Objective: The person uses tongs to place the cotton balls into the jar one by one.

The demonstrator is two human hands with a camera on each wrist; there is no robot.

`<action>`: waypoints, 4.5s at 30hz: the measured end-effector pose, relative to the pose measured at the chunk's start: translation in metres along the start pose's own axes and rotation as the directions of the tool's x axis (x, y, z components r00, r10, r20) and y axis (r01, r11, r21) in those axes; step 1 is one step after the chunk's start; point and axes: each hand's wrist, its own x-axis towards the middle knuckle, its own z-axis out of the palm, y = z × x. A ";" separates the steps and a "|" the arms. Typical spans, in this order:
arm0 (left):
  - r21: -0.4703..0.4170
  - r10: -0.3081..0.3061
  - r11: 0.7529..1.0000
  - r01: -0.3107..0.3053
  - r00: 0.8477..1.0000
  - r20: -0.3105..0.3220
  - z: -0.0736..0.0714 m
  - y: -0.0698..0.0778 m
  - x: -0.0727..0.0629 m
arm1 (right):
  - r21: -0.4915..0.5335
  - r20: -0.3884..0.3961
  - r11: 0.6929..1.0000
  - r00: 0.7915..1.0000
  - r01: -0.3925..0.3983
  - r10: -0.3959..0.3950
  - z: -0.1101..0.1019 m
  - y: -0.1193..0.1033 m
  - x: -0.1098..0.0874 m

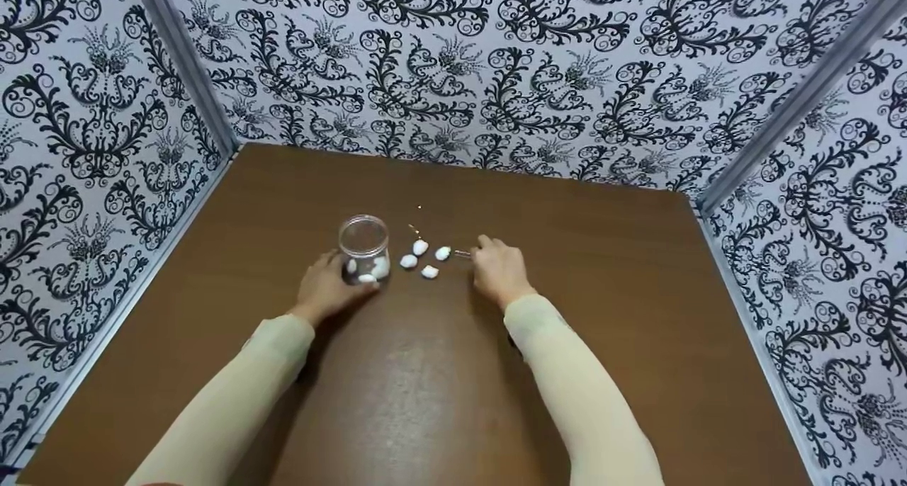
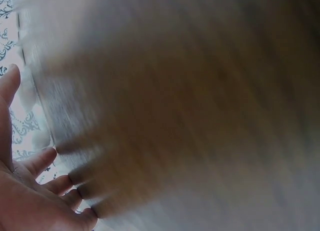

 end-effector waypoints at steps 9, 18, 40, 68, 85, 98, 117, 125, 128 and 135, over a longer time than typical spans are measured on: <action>-0.011 -0.003 1.000 0.003 1.000 -0.011 -0.002 0.002 -0.003 | -0.011 0.007 1.000 1.000 0.007 -0.007 0.005 -0.002 0.004; 0.014 -0.002 1.000 0.002 1.000 -0.023 -0.007 0.006 -0.006 | -0.029 0.032 1.000 0.999 0.001 0.000 0.006 -0.003 0.007; 0.016 0.007 1.000 -0.006 1.000 -0.030 -0.001 0.001 -0.003 | -0.050 0.062 0.998 0.998 0.026 -0.023 0.015 -0.007 0.010; 0.016 0.004 1.000 -0.003 1.000 -0.015 0.000 0.000 -0.001 | -0.062 0.038 0.998 0.999 -0.005 0.007 0.009 -0.004 0.006; 0.035 0.005 0.999 -0.004 1.000 -0.014 -0.005 0.004 -0.005 | -0.044 0.039 0.999 0.999 -0.026 0.028 0.002 -0.001 0.000; 0.010 -0.001 1.000 0.001 1.000 -0.006 -0.006 0.004 -0.005 | -0.020 -0.032 0.999 0.999 0.028 -0.029 -0.001 -0.005 -0.003; -0.007 0.016 1.000 -0.017 0.999 -0.036 0.003 -0.003 0.000 | 0.018 -0.110 0.998 0.992 0.060 -0.057 -0.023 -0.011 0.010; 0.009 0.024 1.000 -0.024 0.999 -0.037 0.004 -0.004 0.001 | 0.001 -0.143 0.997 0.986 0.081 -0.080 -0.045 -0.022 0.029; 0.007 0.015 1.000 -0.015 1.000 -0.025 0.002 -0.002 -0.001 | -0.011 -0.153 0.995 0.984 0.096 -0.096 -0.051 -0.029 0.036; 0.002 0.009 1.000 -0.009 1.000 -0.018 0.000 -0.001 -0.002 | -0.011 -0.186 0.992 0.975 0.122 -0.122 -0.058 -0.044 0.051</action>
